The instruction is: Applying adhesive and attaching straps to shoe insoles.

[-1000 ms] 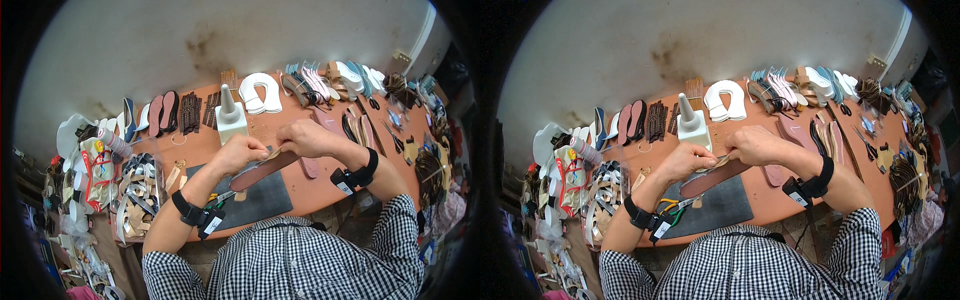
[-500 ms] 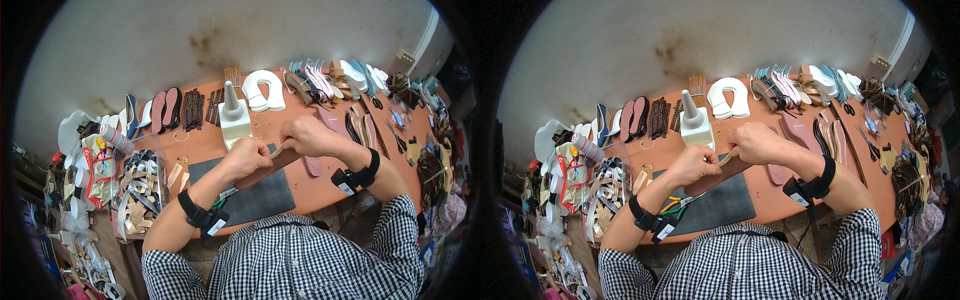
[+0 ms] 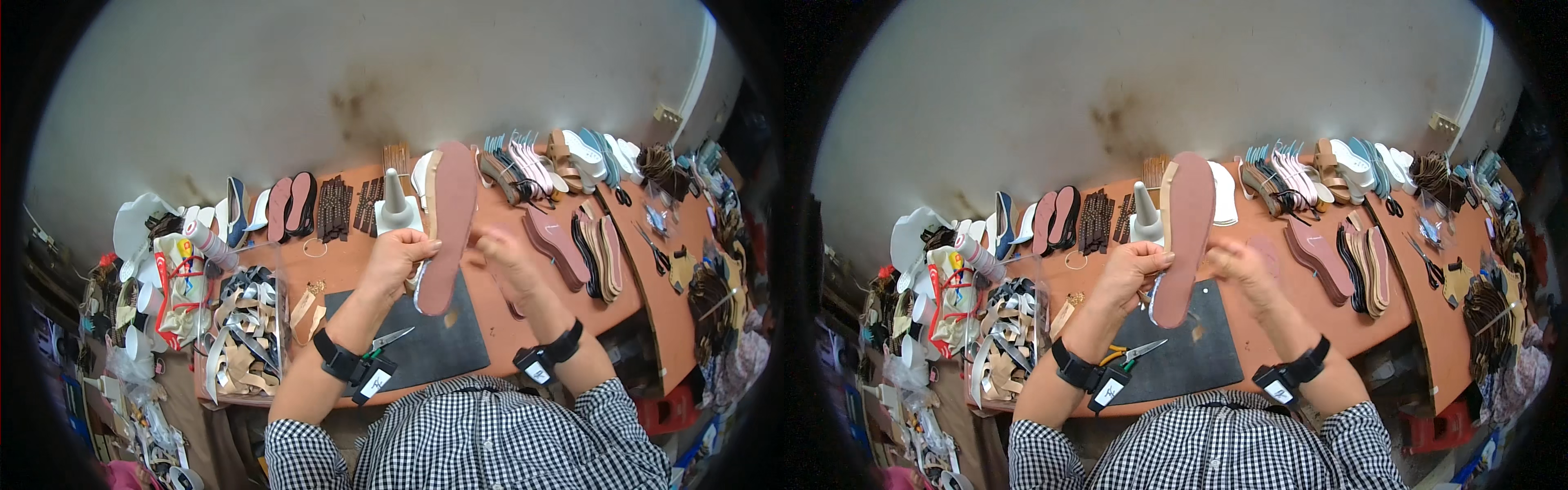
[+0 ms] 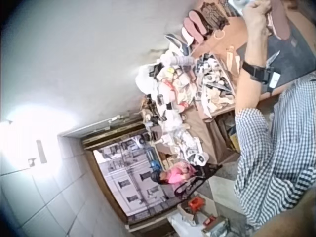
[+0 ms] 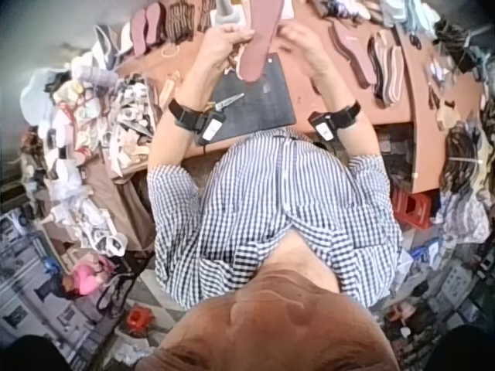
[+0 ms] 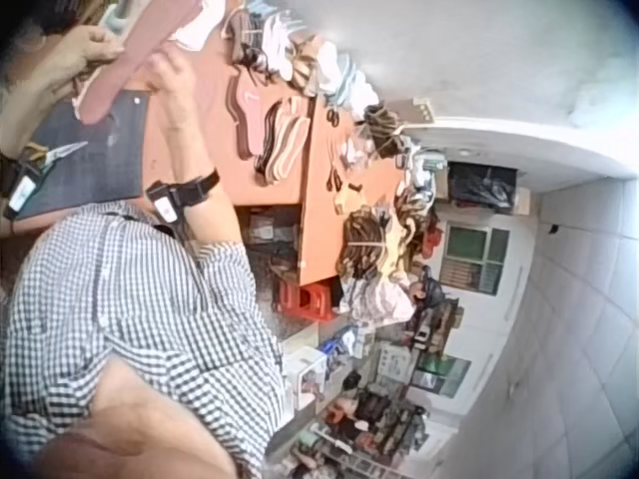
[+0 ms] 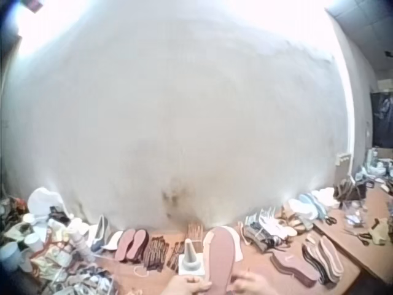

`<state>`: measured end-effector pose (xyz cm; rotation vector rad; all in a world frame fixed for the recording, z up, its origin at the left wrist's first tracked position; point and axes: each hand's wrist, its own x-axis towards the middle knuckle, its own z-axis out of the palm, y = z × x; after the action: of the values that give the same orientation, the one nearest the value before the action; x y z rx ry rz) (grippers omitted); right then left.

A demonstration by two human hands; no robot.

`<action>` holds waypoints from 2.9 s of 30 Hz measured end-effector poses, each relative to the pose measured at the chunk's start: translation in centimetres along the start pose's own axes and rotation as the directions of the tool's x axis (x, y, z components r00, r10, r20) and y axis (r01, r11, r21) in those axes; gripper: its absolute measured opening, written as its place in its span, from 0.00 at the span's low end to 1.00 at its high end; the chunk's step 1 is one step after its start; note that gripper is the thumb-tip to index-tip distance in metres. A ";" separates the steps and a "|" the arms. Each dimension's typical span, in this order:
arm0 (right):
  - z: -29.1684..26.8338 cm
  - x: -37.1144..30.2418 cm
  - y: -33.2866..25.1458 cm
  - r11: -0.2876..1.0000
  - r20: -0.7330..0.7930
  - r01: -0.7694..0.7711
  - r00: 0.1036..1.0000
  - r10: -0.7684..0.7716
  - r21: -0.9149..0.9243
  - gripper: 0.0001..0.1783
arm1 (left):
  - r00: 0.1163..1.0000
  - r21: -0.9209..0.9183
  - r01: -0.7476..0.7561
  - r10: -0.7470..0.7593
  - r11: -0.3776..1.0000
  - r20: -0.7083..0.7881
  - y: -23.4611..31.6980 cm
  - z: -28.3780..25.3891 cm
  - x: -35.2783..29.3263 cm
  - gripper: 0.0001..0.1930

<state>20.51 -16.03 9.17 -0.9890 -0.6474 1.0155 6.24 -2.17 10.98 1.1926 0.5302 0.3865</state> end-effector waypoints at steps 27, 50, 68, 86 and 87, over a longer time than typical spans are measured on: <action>2.4 0.5 1.5 0.891 -0.111 0.028 0.993 0.025 0.453 0.12 | 0.997 -0.213 0.074 -0.065 0.974 0.050 -1.6 1.5 -1.8 0.09; 3.1 0.9 2.0 0.879 -0.221 0.129 0.975 -0.027 0.458 0.11 | 0.979 0.224 -0.147 0.174 0.963 -0.106 -2.3 2.2 -2.5 0.04; 1.3 0.1 2.7 0.932 0.020 -0.125 0.992 0.125 0.340 0.17 | 0.980 0.249 -0.170 0.190 0.954 -0.060 -2.8 2.9 -2.0 0.05; 1.7 0.4 2.7 0.932 -0.281 0.204 0.952 -0.118 0.301 0.14 | 0.981 0.125 -0.155 0.167 0.980 -0.095 -4.1 2.7 -2.6 0.07; 1.8 0.5 2.7 0.929 -0.298 0.218 0.946 -0.126 0.300 0.13 | 0.978 0.122 -0.180 0.191 0.976 -0.089 -4.1 2.7 -2.5 0.07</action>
<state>18.13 -14.43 7.54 -0.7433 -0.3132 0.7789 5.75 -6.97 8.27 1.3429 0.5344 0.5847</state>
